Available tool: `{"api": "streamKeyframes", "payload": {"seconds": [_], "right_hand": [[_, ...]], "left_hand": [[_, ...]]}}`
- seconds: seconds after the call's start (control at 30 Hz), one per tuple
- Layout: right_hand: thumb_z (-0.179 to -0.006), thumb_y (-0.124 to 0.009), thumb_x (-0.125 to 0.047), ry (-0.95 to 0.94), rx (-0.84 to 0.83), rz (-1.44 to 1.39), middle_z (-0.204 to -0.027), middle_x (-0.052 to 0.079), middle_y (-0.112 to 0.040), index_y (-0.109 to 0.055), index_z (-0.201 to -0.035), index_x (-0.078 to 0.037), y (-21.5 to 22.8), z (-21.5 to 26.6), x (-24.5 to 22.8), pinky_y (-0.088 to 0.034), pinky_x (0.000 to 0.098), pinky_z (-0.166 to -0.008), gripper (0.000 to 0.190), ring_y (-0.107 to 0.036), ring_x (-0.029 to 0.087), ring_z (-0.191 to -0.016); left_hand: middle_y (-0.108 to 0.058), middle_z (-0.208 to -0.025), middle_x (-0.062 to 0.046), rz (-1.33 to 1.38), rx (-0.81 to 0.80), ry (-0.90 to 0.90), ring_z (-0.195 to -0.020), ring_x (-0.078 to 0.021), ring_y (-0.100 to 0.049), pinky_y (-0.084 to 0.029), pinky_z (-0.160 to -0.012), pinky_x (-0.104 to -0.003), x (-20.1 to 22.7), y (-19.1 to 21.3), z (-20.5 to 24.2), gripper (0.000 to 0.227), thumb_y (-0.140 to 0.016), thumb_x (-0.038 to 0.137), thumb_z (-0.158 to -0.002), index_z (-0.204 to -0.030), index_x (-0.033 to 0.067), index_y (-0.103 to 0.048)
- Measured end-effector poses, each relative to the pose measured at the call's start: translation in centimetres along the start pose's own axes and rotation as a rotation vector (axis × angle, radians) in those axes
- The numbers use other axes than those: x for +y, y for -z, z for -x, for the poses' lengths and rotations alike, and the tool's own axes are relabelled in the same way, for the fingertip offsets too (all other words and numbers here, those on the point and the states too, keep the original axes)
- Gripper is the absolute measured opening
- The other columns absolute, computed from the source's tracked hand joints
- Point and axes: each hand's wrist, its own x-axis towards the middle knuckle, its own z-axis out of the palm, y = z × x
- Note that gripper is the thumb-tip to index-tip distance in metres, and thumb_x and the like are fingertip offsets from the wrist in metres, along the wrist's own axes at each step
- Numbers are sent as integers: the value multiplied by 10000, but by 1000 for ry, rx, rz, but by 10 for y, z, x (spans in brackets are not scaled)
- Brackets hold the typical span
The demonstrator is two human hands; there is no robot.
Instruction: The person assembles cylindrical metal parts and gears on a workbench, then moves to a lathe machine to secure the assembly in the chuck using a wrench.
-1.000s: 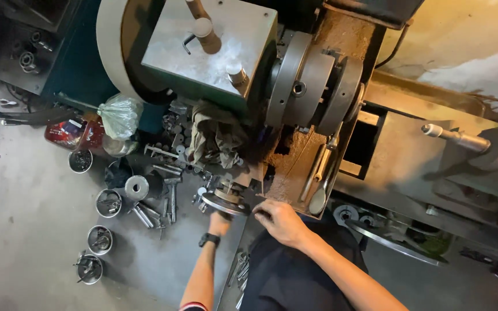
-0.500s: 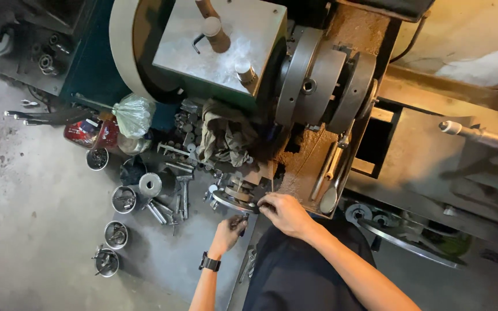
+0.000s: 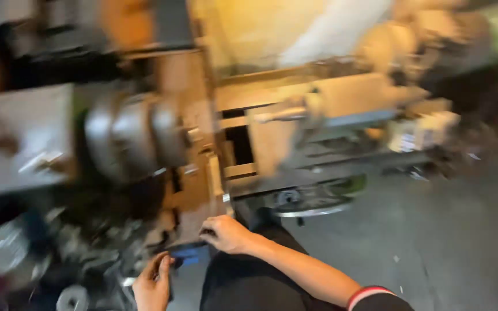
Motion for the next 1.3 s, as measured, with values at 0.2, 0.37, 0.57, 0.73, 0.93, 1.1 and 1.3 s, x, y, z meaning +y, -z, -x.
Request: {"api": "streamKeyframes", "payload": {"seconds": [0.2, 0.37, 0.57, 0.73, 0.93, 1.1, 1.3], "right_hand": [[-797, -765, -117, -250, 301, -142, -833, 109, -707, -698, -924, -38, 115, 150, 47, -588, 377, -736, 164, -720, 244, -794], [-876, -750, -315, -1209, 109, -162, -785, 119, -773, -794, -941, -71, 134, 307, 212, -604, 424, -665, 256, -742, 258, -690], [-922, -496, -285, -998, 282, -168, -1119, 101, -457, -457, -1070, -35, -80, 333, 475, -338, 363, -930, 294, -423, 227, -1077], [-912, -553, -264, -1012, 330, -115, -1143, 138, -582, -562, -1123, -26, -129, 330, 481, -404, 410, -928, 318, -524, 269, -1098], [-900, -626, -238, -860, 391, -59, -1172, 180, -732, -689, -1187, -17, -31, 468, 542, -482, 467, -926, 367, -645, 319, -1122], [-886, -699, -325, -909, 302, -218, -1028, 213, -712, -701, -1128, -8, -75, 424, 473, -544, 478, -846, 399, -663, 354, -980], [-951, -574, -500, -703, 216, -189, -978, 277, -672, -595, -1144, 10, -147, 233, 380, -528, 504, -801, 546, -643, 486, -902]], "left_hand": [[-826, -977, -102, 287, -257, -163, -956, -157, -759, -553, -904, -299, 167, -82, -8, 244, -676, 160, -947, -1125, 7, -743], [-722, -997, -179, 174, -589, -414, -937, -362, -707, -550, -814, -409, 305, -179, 9, 223, -696, 176, -914, -1069, 17, -719], [-699, -946, -220, -240, -287, -930, -866, -410, -689, -521, -696, -500, 316, -365, 36, 620, -661, 507, -743, -1022, -45, -620], [-708, -1035, -203, -435, -904, -572, -974, -391, -674, -512, -848, -485, 275, -355, 29, 336, -636, 252, -980, -1219, 17, -625], [-684, -1174, -252, -115, -506, -486, -1166, -449, -600, -445, -1015, -511, 182, -293, 21, 405, -704, 138, -835, -1198, -25, -630], [-645, -1268, -263, 138, -229, -319, -1188, -456, -602, -475, -1039, -463, 210, -243, 34, 386, -611, -12, -904, -1285, -60, -586], [-707, -1125, -206, 205, -125, -243, -1049, -383, -693, -564, -919, -404, 269, -214, 21, 225, -637, 13, -951, -1175, -4, -644]]}}
